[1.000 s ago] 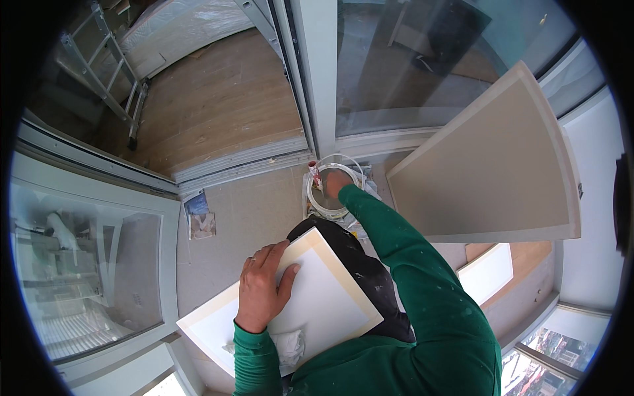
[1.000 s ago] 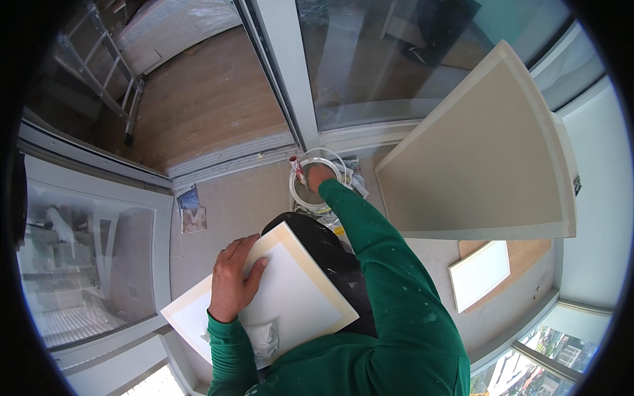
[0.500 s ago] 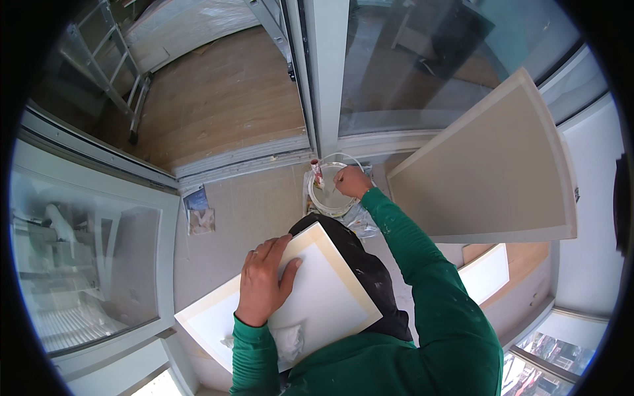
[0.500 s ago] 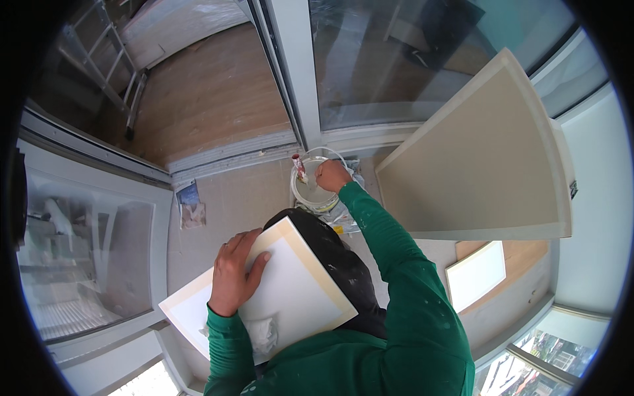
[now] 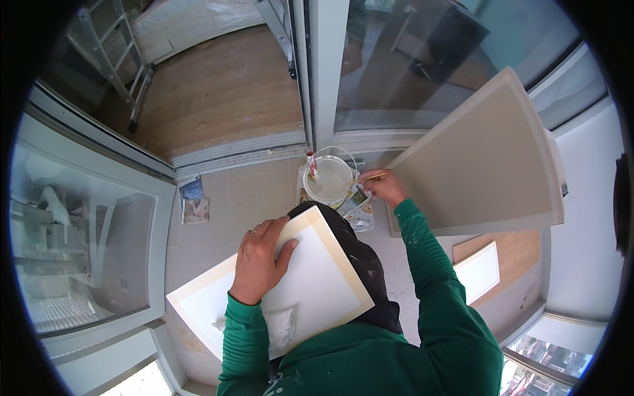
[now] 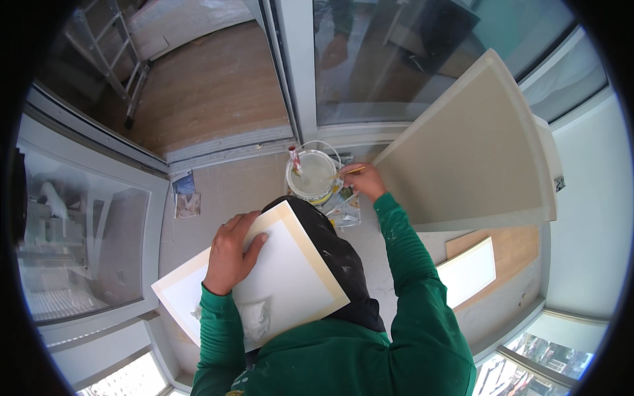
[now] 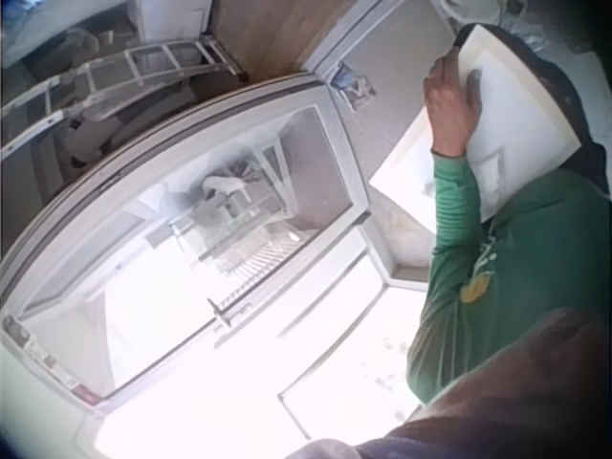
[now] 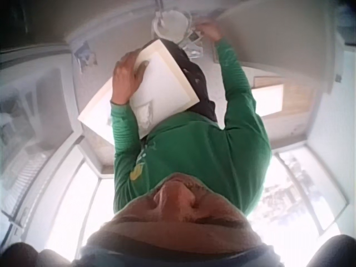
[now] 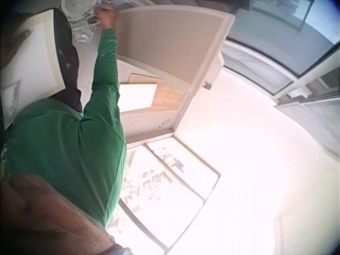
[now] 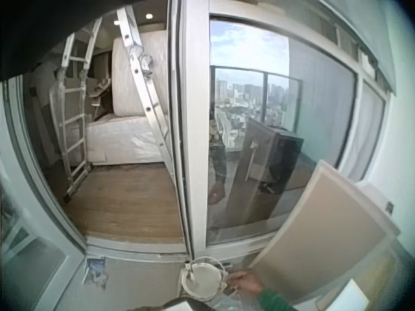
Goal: The person dips a brush into a bucket of white paint and applies it to the edges of a white rectangular panel held on their lap.
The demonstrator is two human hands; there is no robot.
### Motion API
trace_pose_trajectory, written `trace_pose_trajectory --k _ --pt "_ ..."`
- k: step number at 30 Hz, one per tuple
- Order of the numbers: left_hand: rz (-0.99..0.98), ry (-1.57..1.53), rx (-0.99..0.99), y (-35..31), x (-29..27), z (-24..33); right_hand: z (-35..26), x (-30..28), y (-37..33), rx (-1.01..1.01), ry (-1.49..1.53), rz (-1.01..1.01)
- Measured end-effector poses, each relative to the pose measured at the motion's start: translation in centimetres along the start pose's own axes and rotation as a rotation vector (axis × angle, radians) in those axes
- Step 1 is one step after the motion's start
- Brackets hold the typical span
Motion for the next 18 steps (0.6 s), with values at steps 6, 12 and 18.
trace_pose_trajectory --k 6,12,18 --pt "0.006 -0.032 0.014 0.0 -0.1 0.2 1.0 0.7 -0.2 -0.179 -0.255 -0.045" --pt "0.01 -0.023 0.004 -0.2 -0.1 0.0 1.3 0.0 -0.7 -0.218 -0.279 0.025" --pt "0.005 -0.049 0.037 -0.1 0.1 0.4 3.2 -0.8 -1.3 -0.108 -0.194 0.133"
Point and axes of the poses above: each hand's wrist, its own y-axis towards the middle knuckle, its own x-axis out of the palm, z = x × y, the point moved 8 cm from there along y, towards the middle knuckle, and after that the axes turned 15 degrees about -x, right-handed, at the moved point
